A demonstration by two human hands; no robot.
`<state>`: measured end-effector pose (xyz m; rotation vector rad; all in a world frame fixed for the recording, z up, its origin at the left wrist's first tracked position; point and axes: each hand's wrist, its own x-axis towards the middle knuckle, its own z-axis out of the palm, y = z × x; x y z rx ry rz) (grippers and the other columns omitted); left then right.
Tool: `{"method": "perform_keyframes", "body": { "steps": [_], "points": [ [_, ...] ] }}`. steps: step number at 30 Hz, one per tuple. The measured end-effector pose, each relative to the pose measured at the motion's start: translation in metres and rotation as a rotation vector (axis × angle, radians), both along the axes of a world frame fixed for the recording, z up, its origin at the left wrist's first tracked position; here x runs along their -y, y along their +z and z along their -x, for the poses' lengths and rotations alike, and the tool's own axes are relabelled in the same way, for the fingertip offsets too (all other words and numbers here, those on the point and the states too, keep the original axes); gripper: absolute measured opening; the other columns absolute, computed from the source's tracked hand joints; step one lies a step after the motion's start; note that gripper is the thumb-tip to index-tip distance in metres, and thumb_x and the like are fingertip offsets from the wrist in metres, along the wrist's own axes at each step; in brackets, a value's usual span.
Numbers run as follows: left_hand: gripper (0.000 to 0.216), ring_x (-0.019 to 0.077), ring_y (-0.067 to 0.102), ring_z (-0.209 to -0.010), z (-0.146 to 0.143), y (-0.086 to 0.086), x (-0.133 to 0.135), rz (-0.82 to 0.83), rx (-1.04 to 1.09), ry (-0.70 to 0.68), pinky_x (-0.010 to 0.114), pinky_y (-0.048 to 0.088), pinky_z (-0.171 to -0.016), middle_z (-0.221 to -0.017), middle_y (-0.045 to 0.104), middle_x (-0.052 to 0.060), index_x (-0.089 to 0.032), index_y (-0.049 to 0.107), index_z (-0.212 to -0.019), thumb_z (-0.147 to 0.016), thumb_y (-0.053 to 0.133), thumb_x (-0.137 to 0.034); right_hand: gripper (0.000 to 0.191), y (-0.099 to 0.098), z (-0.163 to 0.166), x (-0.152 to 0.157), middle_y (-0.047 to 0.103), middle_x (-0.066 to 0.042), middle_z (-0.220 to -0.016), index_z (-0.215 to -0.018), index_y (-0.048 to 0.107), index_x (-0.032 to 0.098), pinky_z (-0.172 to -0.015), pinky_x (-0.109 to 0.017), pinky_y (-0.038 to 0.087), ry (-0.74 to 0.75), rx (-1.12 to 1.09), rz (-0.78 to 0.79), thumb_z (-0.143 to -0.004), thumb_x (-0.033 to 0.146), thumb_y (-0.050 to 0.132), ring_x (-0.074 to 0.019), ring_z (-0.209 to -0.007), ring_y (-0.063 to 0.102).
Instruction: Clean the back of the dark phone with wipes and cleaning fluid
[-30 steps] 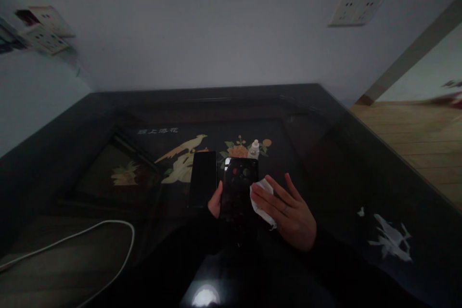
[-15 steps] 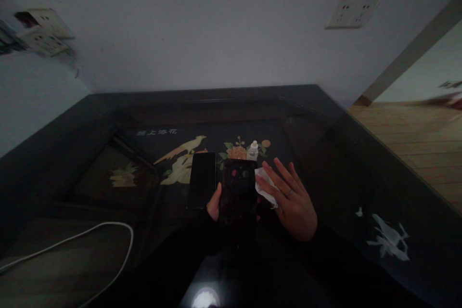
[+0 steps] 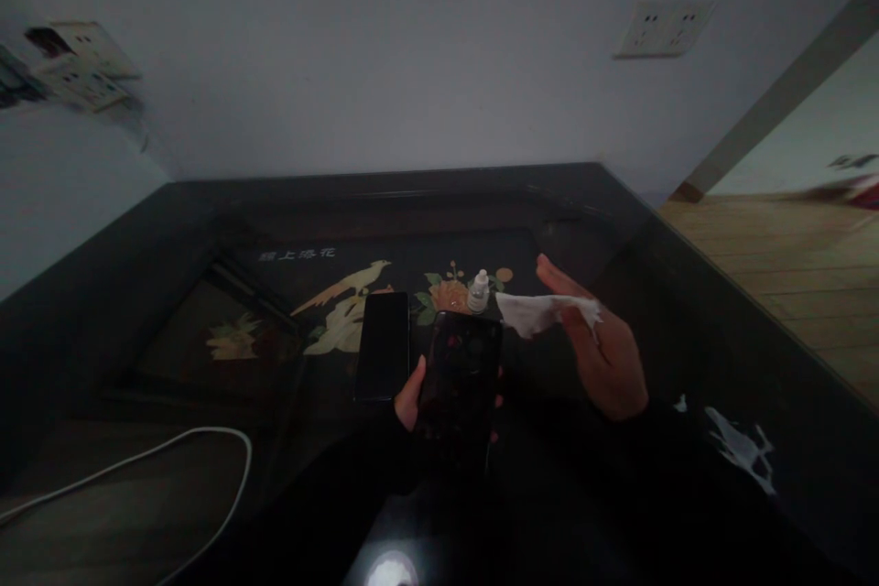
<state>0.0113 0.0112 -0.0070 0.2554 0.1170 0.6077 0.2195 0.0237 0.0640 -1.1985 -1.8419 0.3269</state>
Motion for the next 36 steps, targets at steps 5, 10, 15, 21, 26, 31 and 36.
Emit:
{"method": "perform_keyframes", "body": {
  "steps": [5, 10, 15, 21, 26, 31, 36],
  "points": [
    [0.066, 0.0258, 0.051, -0.104, 0.003, -0.001, 0.001, 0.019, -0.011, 0.007, 0.044, 0.041, -0.083, -0.127, 0.048, 0.013, -0.011, 0.049, -0.122, -0.079, 0.037, -0.059, 0.038, -0.007, 0.005, -0.001, 0.043, -0.004, -0.134, -0.127, 0.042, 0.025, -0.106, -0.047, 0.024, 0.241, 0.204, -0.027, -0.091, 0.022, 0.033, -0.0183, -0.125, 0.037],
    [0.067, 0.0273, 0.052, -0.106, 0.004, -0.003, 0.001, 0.026, 0.053, 0.019, 0.046, 0.042, -0.084, -0.125, 0.051, 0.013, -0.008, 0.046, -0.124, -0.082, 0.03, -0.058, 0.045, -0.021, 0.009, -0.001, 0.037, -0.005, -0.138, -0.133, 0.033, 0.024, -0.105, -0.047, 0.025, 0.312, 0.272, -0.036, -0.089, 0.016, 0.033, -0.0181, -0.127, 0.032],
    [0.068, 0.027, 0.053, -0.105, 0.003, -0.003, 0.003, 0.041, 0.048, 0.019, 0.045, 0.042, -0.083, -0.126, 0.051, 0.014, -0.008, 0.047, -0.123, -0.083, 0.025, -0.059, 0.04, -0.016, 0.009, -0.001, 0.036, -0.004, -0.139, -0.129, 0.04, 0.024, -0.105, -0.047, 0.026, 0.361, 0.17, 0.046, -0.09, 0.021, 0.033, -0.0195, -0.129, 0.028],
    [0.067, 0.0284, 0.056, -0.098, 0.004, -0.01, 0.009, -0.013, -0.066, -0.061, 0.045, 0.039, -0.082, -0.12, 0.055, 0.017, -0.011, 0.05, -0.121, -0.079, 0.034, -0.061, 0.031, -0.005, 0.022, -0.006, 0.042, -0.002, -0.135, -0.114, 0.055, 0.024, -0.106, -0.044, 0.025, 0.403, 0.037, 0.209, -0.092, 0.028, 0.034, -0.0185, -0.13, 0.028],
    [0.068, 0.0288, 0.055, -0.099, 0.004, -0.007, 0.008, -0.03, -0.089, -0.155, 0.044, 0.036, -0.084, -0.12, 0.054, 0.016, -0.013, 0.051, -0.121, -0.077, 0.037, -0.063, 0.031, 0.001, 0.022, -0.018, 0.045, 0.0, -0.132, -0.104, 0.062, 0.025, -0.107, -0.043, 0.022, 0.484, 0.031, 0.287, -0.092, 0.033, 0.034, -0.0172, -0.13, 0.028],
    [0.066, 0.0267, 0.054, -0.099, 0.001, -0.001, 0.006, -0.02, -0.034, -0.04, 0.042, 0.041, -0.079, -0.127, 0.048, 0.015, -0.013, 0.052, -0.119, -0.077, 0.039, -0.061, 0.034, 0.007, 0.011, -0.023, 0.04, -0.001, -0.136, -0.108, 0.06, 0.026, -0.106, -0.046, 0.022, 0.439, 0.04, 0.294, -0.092, 0.036, 0.032, -0.0198, -0.129, 0.029],
    [0.071, 0.0274, 0.055, -0.098, 0.001, -0.007, 0.008, -0.018, -0.061, -0.126, 0.043, 0.038, -0.08, -0.124, 0.05, 0.02, -0.008, 0.048, -0.122, -0.079, 0.034, -0.062, 0.033, 0.008, 0.016, -0.022, 0.036, 0.002, -0.139, -0.108, 0.06, 0.027, -0.107, -0.047, 0.019, 0.547, 0.172, 0.263, -0.092, 0.034, 0.032, -0.0183, -0.134, 0.014]
  ]
}}
